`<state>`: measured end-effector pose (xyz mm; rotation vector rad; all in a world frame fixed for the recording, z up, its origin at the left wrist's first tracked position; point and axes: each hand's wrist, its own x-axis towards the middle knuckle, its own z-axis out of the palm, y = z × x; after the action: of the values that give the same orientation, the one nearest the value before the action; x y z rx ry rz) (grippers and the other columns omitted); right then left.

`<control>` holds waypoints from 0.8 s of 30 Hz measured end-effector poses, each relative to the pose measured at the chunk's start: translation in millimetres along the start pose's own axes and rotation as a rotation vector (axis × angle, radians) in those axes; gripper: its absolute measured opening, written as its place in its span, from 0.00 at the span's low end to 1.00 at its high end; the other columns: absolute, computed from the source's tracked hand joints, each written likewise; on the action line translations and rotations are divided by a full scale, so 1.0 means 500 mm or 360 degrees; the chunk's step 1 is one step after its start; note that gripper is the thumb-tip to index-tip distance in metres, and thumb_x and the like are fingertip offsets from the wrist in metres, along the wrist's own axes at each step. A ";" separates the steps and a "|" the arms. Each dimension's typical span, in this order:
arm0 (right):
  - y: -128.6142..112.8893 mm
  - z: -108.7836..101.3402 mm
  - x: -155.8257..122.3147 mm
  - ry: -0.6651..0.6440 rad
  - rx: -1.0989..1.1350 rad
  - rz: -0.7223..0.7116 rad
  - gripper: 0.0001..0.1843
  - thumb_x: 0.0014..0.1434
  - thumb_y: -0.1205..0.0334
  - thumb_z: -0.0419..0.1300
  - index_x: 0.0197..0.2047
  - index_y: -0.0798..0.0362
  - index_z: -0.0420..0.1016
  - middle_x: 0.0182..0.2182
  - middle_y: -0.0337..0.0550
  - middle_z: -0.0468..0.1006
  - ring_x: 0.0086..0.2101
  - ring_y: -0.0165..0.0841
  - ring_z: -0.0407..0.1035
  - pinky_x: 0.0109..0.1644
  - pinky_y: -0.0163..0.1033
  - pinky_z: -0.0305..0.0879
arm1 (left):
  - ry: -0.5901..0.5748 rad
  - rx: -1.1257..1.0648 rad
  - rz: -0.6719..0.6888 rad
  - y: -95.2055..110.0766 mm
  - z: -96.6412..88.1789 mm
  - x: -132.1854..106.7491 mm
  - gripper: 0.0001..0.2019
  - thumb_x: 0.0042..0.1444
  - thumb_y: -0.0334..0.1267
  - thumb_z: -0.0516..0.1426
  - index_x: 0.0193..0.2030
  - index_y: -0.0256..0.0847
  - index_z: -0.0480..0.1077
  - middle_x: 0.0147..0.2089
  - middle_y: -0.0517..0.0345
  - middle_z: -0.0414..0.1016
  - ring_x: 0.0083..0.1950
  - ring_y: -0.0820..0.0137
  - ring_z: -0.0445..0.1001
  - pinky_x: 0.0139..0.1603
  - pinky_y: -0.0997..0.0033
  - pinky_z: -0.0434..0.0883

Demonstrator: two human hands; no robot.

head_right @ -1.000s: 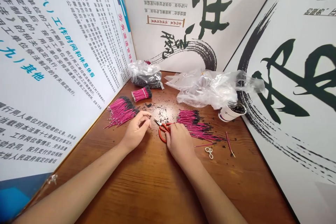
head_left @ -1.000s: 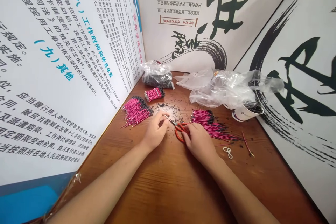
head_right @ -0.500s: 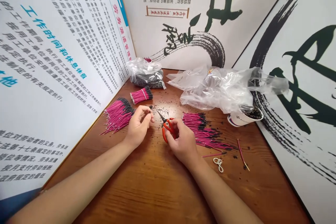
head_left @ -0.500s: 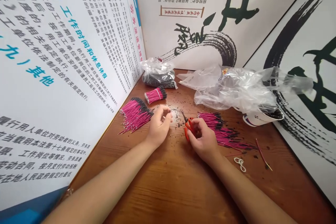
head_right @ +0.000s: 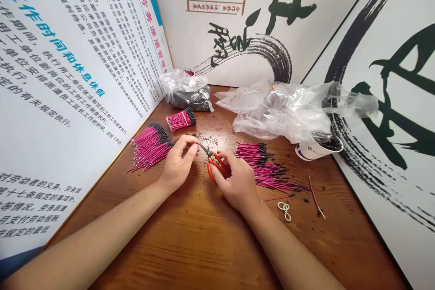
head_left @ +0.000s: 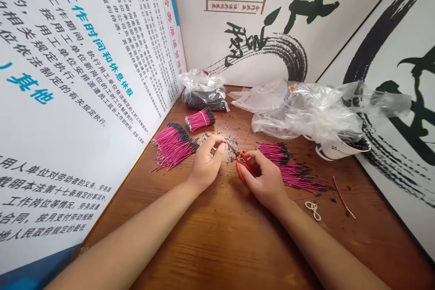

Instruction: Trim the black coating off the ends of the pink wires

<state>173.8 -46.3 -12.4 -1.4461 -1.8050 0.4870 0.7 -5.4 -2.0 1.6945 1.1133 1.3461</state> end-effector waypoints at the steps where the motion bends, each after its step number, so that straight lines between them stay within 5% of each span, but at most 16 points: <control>1: 0.000 0.000 0.000 0.0000 -0.0006 0.0002 0.11 0.62 0.52 0.59 0.42 0.50 0.71 0.26 0.37 0.71 0.26 0.32 0.63 0.29 0.35 0.58 | 0.0004 0.0000 0.0009 0.000 0.000 0.000 0.04 0.64 0.36 0.51 0.40 0.41 0.67 0.37 0.59 0.71 0.38 0.71 0.69 0.41 0.72 0.66; 24: 0.004 0.000 -0.002 -0.0065 0.0022 -0.0009 0.10 0.63 0.52 0.58 0.42 0.50 0.70 0.24 0.35 0.70 0.24 0.32 0.63 0.28 0.34 0.57 | 0.0054 0.0101 0.0162 -0.003 -0.001 0.003 0.05 0.64 0.35 0.51 0.38 0.40 0.67 0.36 0.59 0.69 0.38 0.71 0.67 0.41 0.72 0.65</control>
<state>175.0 -46.6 -13.9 -1.4307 -1.8338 0.5290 0.2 -3.5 -2.7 1.8014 1.1125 1.4205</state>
